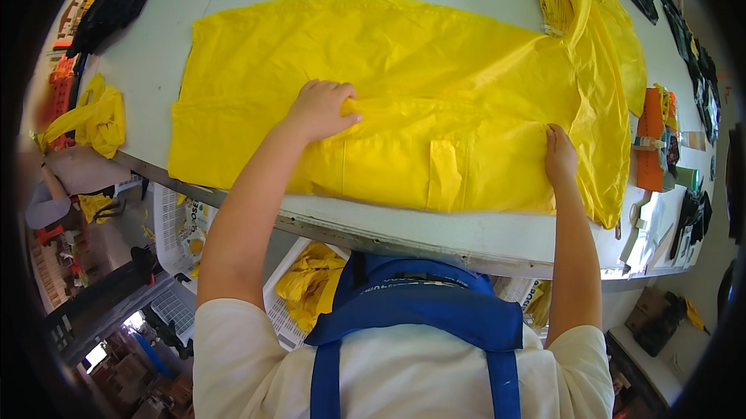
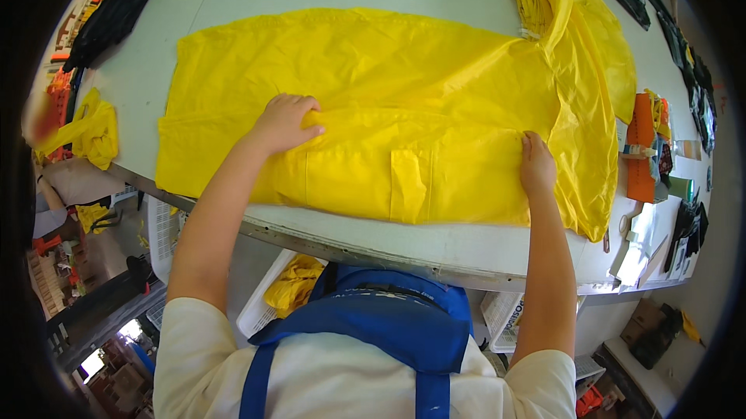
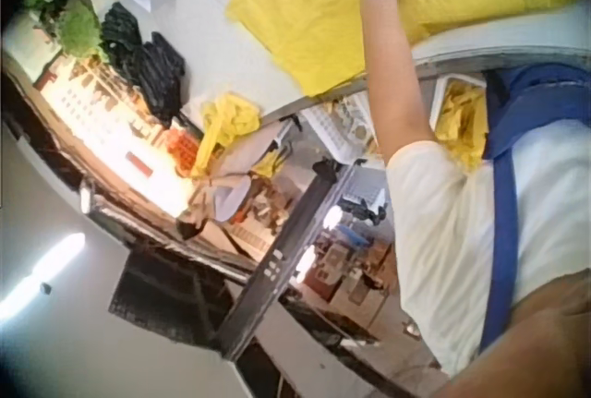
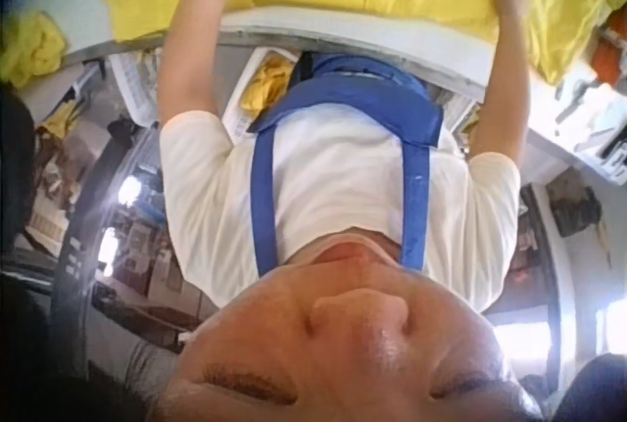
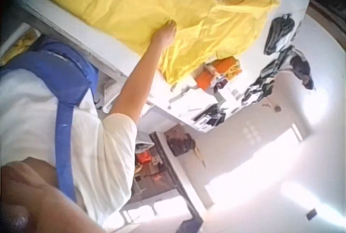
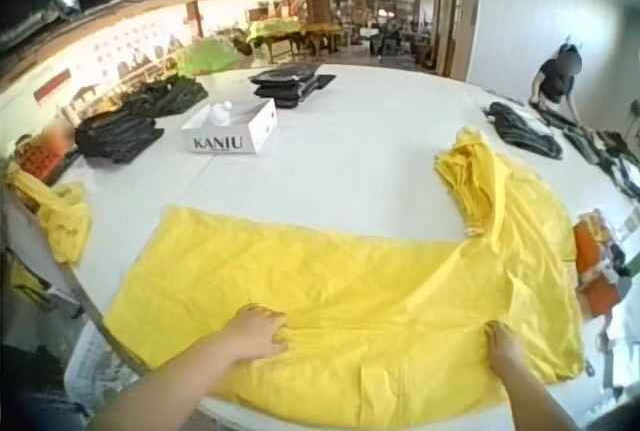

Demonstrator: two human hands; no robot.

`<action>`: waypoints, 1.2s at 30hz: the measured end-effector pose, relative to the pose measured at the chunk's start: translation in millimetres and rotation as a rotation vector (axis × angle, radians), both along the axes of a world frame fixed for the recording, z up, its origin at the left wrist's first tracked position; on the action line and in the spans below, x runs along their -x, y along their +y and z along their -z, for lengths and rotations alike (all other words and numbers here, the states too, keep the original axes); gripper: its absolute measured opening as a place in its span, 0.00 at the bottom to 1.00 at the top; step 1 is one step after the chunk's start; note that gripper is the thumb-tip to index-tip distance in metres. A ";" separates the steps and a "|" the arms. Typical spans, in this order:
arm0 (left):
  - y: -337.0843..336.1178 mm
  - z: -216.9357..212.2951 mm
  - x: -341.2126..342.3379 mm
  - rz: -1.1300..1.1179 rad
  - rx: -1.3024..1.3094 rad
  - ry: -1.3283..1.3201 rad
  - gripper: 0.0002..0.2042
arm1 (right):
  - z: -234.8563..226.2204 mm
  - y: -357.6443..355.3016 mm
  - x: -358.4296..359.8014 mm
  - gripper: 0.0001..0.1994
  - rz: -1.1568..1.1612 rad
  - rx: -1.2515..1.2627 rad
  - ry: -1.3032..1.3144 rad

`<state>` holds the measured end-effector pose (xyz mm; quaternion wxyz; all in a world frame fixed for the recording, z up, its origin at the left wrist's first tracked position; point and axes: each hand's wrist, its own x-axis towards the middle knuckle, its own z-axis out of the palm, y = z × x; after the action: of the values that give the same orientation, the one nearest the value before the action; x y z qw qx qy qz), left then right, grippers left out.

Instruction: The person unfolds a yellow plastic raincoat on a table, smooths it out, and uses scissors to cut along seams and edges. They repeatedly lift, spread, and trim the material, handling the fabric and scissors throughout the clip.

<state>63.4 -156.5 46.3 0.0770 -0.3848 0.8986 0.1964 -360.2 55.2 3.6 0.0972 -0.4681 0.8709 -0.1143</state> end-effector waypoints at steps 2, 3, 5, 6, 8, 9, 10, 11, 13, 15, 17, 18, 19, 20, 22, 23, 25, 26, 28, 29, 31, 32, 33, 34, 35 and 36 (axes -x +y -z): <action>-3.2 -16.9 1.5 0.027 -0.379 -0.181 0.19 | 2.5 8.6 5.2 0.14 -0.029 0.037 -0.005; -4.1 -19.8 1.5 0.035 -0.570 -0.270 0.19 | 1.7 10.9 2.6 0.14 -0.024 0.030 0.014; -3.6 -2.7 -2.5 -0.031 -0.611 -0.156 0.19 | -9.2 15.1 -6.9 0.14 -0.016 0.014 0.060; -2.0 6.5 -4.3 -0.062 -0.630 -0.100 0.19 | 0.1 18.8 -3.7 0.13 -0.019 -0.036 0.087; 0.3 17.9 -4.5 -0.094 -0.508 0.005 0.20 | 14.7 19.2 -1.9 0.13 0.046 -0.046 0.122; 1.3 20.8 -8.7 -0.112 -0.446 0.056 0.21 | 18.9 19.0 -1.3 0.13 0.076 -0.051 0.139; 3.7 19.2 -16.8 -0.177 -0.387 0.024 0.22 | 24.3 19.3 0.1 0.13 0.065 -0.029 0.153; 5.6 15.6 -26.9 -0.237 -0.326 -0.008 0.23 | 27.9 21.9 0.7 0.13 0.060 -0.006 0.169; 3.3 12.8 -58.7 -0.328 -0.280 -0.088 0.25 | 32.4 24.9 1.1 0.13 0.053 0.014 0.182; -7.6 17.8 -113.5 -0.388 -0.313 -0.180 0.26 | 33.4 25.2 1.6 0.13 0.053 0.005 0.180; -14.6 6.5 -147.7 -0.339 -0.219 -0.341 0.22 | 34.0 26.5 4.6 0.13 0.041 0.013 0.165; -18.1 1.6 -159.6 -0.312 -0.175 -0.420 0.21 | 34.8 26.1 4.9 0.13 0.037 0.015 0.160; -23.5 -0.2 -168.9 -0.387 -0.110 -0.439 0.20 | 36.1 23.7 4.6 0.13 0.024 0.020 0.166; -32.4 2.2 -174.1 -0.455 -0.049 -0.452 0.20 | 36.1 23.6 5.4 0.13 0.017 0.021 0.178; -29.2 6.6 -175.1 -0.504 0.248 -0.464 0.21 | 36.6 23.6 6.3 0.13 0.005 0.017 0.188; -23.6 12.3 -163.2 -0.481 0.485 -0.456 0.22 | 38.0 22.3 7.5 0.13 0.003 0.013 0.190; -1.4 6.1 -104.2 -0.425 0.346 0.052 0.25 | 36.1 21.3 7.7 0.13 0.019 -0.004 0.194; 27.0 0.4 -67.2 -0.331 0.278 0.207 0.24 | 33.9 23.5 5.9 0.13 0.043 -0.019 0.194; 94.1 -5.4 -13.8 -0.054 0.247 0.304 0.28 | 33.5 20.5 2.3 0.13 0.047 -0.030 0.186; 108.4 6.9 -3.7 -0.097 0.238 0.298 0.29 | 34.7 21.8 3.7 0.13 0.044 -0.028 0.185; 113.9 37.8 -0.6 -0.159 0.248 0.257 0.30 | 35.4 20.8 4.3 0.13 0.052 -0.041 0.187; 112.5 46.0 -1.3 -0.181 0.265 0.222 0.30 | 33.6 20.4 3.1 0.13 0.060 -0.059 0.189; 110.9 52.7 -2.4 -0.201 0.281 0.188 0.30 | 32.7 19.3 1.8 0.13 0.070 -0.077 0.191; 110.6 54.3 -0.5 -0.199 0.270 0.179 0.30 | 30.9 21.0 3.9 0.13 0.042 -0.048 0.179; 109.7 54.7 -0.4 -0.195 0.259 0.171 0.31 | 29.8 23.3 5.3 0.14 0.017 -0.018 0.167; 109.5 54.2 -0.9 -0.188 0.249 0.163 0.31 | 27.5 26.8 6.3 0.14 -0.007 0.011 0.155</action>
<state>64.4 -47.0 -7.9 -0.0633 -0.4566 0.8792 0.1206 -366.5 81.9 -23.8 0.0273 -0.4790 0.8736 -0.0820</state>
